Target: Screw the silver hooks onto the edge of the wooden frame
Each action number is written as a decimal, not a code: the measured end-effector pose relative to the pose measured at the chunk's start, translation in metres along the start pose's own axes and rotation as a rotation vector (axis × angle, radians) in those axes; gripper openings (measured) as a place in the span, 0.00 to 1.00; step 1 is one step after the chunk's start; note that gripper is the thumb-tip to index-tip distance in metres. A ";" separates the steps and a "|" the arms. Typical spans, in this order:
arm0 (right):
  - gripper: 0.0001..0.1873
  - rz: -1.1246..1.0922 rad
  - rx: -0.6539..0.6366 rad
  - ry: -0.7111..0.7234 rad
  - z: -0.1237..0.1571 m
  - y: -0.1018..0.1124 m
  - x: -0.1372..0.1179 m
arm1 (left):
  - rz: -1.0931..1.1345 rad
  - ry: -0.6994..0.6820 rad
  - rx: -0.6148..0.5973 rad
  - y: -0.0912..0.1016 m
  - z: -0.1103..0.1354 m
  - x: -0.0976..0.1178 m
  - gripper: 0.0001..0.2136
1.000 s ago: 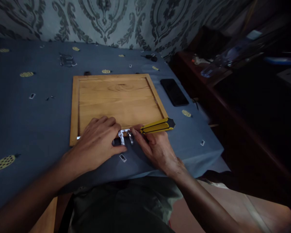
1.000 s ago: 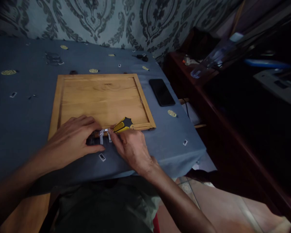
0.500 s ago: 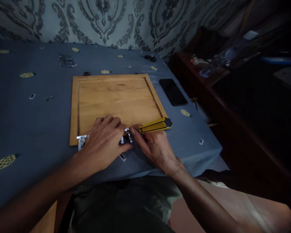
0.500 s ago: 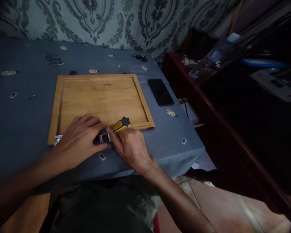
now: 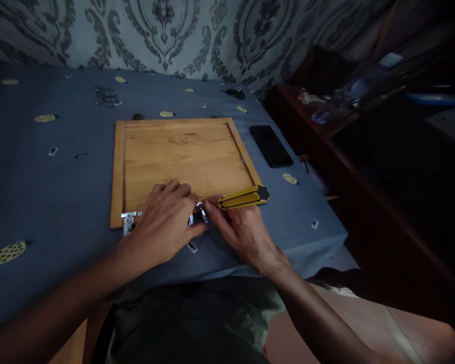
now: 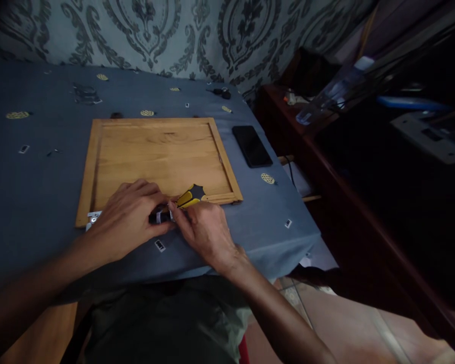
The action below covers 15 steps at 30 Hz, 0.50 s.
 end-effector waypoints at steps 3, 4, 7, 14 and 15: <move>0.26 -0.053 -0.013 0.011 -0.002 0.002 0.001 | 0.016 0.012 -0.002 0.000 -0.001 -0.001 0.11; 0.24 -0.071 -0.022 0.011 -0.003 0.003 0.001 | 0.022 0.015 -0.005 -0.001 -0.001 -0.001 0.10; 0.20 -0.127 -0.063 0.003 -0.005 0.005 0.001 | 0.027 0.024 -0.015 -0.001 -0.001 -0.001 0.10; 0.18 -0.241 -0.046 -0.135 0.003 0.008 0.007 | 0.028 0.042 -0.036 0.001 -0.001 0.001 0.10; 0.19 -0.236 -0.018 -0.155 0.006 0.008 0.009 | 0.027 0.046 -0.047 0.001 -0.002 0.001 0.11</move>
Point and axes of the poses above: each hand's wrist, its own z-axis away from the middle knuckle, its own y-axis out of the back of the hand, x = y × z, the point moved 1 cm from there along -z, towards the middle knuckle, and after that the axes turned 11 degrees about x, right-handed, at the moved point
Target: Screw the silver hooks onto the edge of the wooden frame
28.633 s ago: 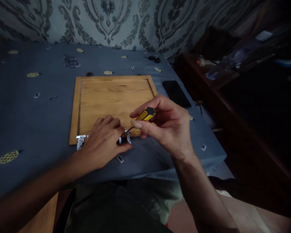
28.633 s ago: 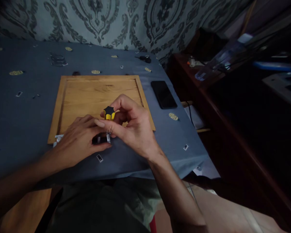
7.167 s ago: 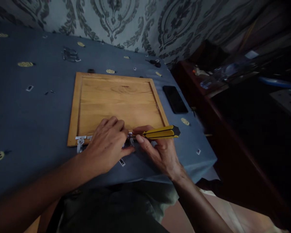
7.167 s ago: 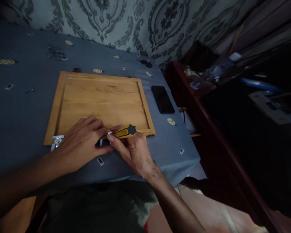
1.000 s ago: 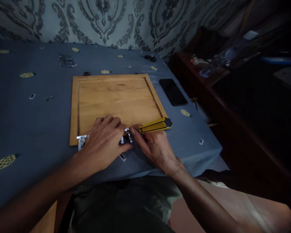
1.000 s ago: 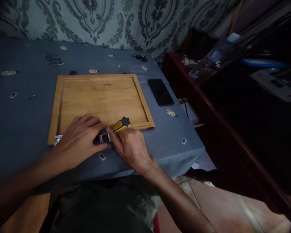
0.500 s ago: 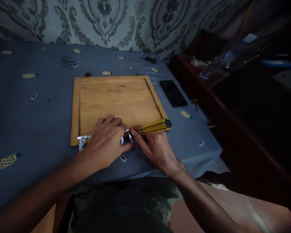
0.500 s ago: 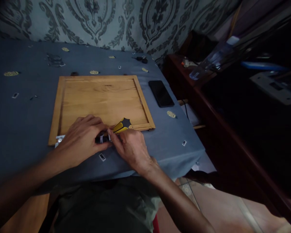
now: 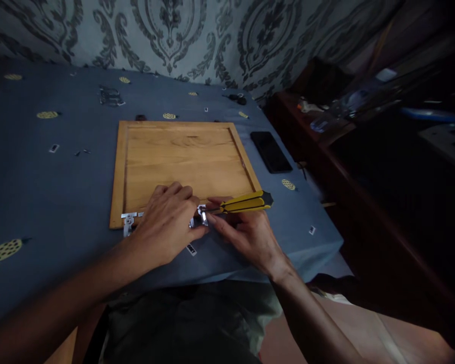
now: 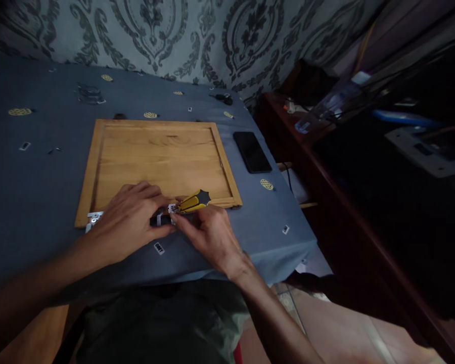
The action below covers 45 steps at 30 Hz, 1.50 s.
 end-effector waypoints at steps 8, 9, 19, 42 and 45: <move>0.12 -0.241 0.211 -0.139 0.032 0.008 0.010 | -0.017 0.011 -0.037 0.003 -0.003 0.002 0.13; 0.12 -0.257 0.229 -0.156 0.036 0.009 0.013 | -0.016 0.010 -0.031 0.002 -0.002 0.002 0.12; 0.23 -0.232 0.656 -0.248 0.057 0.005 0.038 | -0.024 -0.070 0.078 -0.005 0.002 -0.006 0.11; 0.26 -0.167 0.613 -0.177 0.056 0.001 0.043 | 0.001 -0.059 0.089 -0.003 0.002 -0.005 0.09; 0.25 -0.165 0.609 -0.174 0.056 0.000 0.044 | 0.003 -0.066 0.100 -0.005 0.002 -0.006 0.09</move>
Point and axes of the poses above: each hand's wrist, its own z-axis away from the middle knuckle, its own y-axis out of the back of the hand, x = y × z, the point moved 1 cm from there along -z, towards the middle knuckle, and after that the axes turned 11 degrees about x, right-handed, at the moved point
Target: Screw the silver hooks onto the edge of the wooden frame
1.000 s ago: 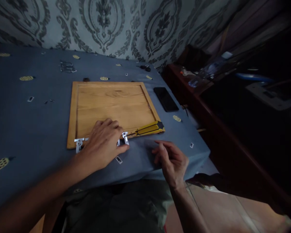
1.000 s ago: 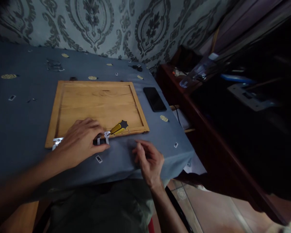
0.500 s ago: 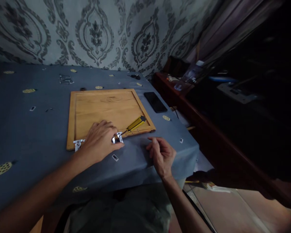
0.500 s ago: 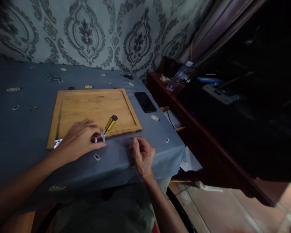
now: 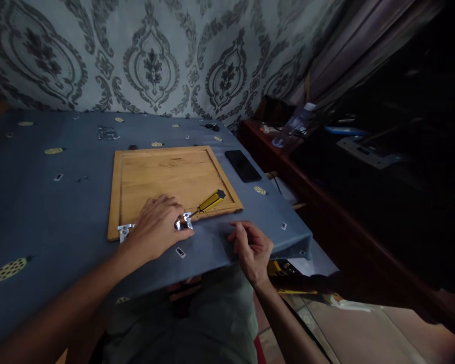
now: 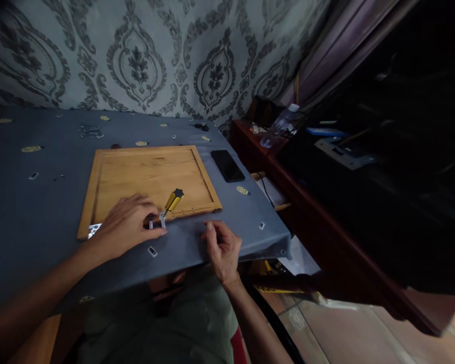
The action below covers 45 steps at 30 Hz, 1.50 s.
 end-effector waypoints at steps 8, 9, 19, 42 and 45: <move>0.24 -0.003 0.000 0.012 -0.001 -0.001 0.001 | -0.001 0.023 -0.031 0.005 -0.001 0.004 0.10; 0.24 -0.002 -0.001 0.014 -0.001 -0.001 0.001 | 0.001 0.027 -0.036 0.005 -0.001 0.004 0.09; 0.25 -0.040 0.009 0.013 -0.001 -0.003 0.000 | -0.026 -0.008 -0.001 0.003 -0.001 0.001 0.09; 0.24 -0.221 -0.296 0.079 -0.032 -0.012 -0.080 | -0.013 0.050 -0.076 0.005 -0.002 0.004 0.11; 0.22 -0.223 -0.302 0.083 -0.038 -0.016 -0.092 | 0.000 0.063 -0.098 0.005 -0.002 0.003 0.12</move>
Point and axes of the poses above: each hand's wrist, its own z-axis away from the middle knuckle, its own y-axis out of the back of the hand, x = y × z, the point moved 1 cm from there along -z, towards the middle knuckle, and after that the axes turned 11 degrees about x, right-handed, at the moved point
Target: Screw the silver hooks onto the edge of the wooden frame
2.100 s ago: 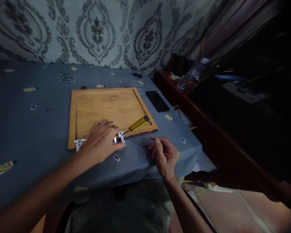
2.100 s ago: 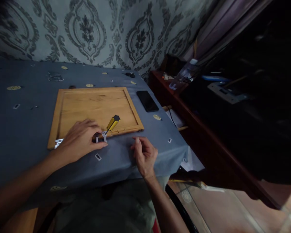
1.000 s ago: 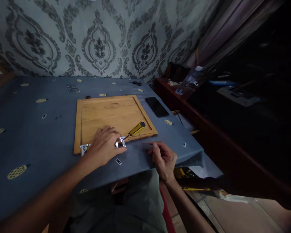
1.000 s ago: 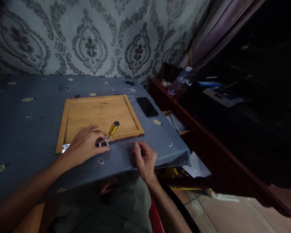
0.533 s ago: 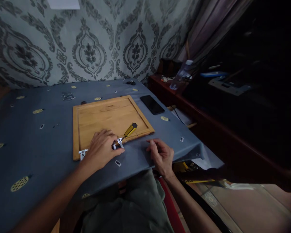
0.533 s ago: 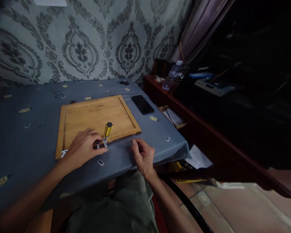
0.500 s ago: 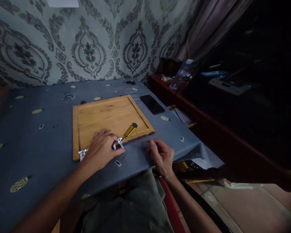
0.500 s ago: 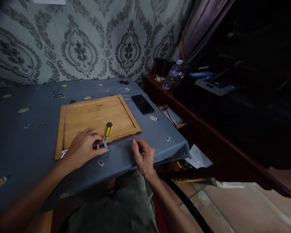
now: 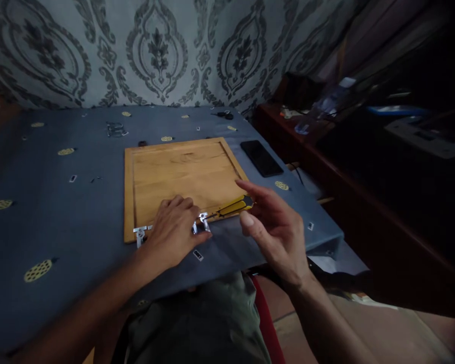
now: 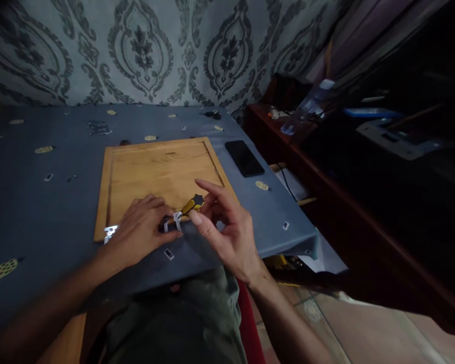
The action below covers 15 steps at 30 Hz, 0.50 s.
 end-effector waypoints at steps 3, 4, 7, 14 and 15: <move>0.15 0.032 0.024 0.065 -0.003 -0.001 -0.002 | 0.030 -0.010 0.015 -0.002 0.000 -0.001 0.12; 0.13 0.049 0.026 0.091 -0.003 -0.001 -0.002 | 0.037 -0.017 0.022 -0.002 0.001 -0.001 0.13; 0.11 0.085 0.012 0.161 -0.006 -0.001 -0.003 | 0.035 -0.019 0.017 -0.003 0.001 -0.001 0.14; 0.06 0.001 0.036 0.222 -0.012 -0.006 -0.001 | 0.031 -0.043 0.041 -0.004 0.001 -0.002 0.14; 0.05 -0.023 0.042 0.226 -0.012 -0.008 0.000 | 0.028 -0.043 0.043 -0.004 0.001 -0.003 0.14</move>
Point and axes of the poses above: each hand's wrist, its own z-axis away from the middle knuckle, its own y-axis out of the back of the hand, x = y × z, the point moved 1 cm from there along -z, towards the middle knuckle, and after that the axes turned 11 degrees about x, right-handed, at the moved point
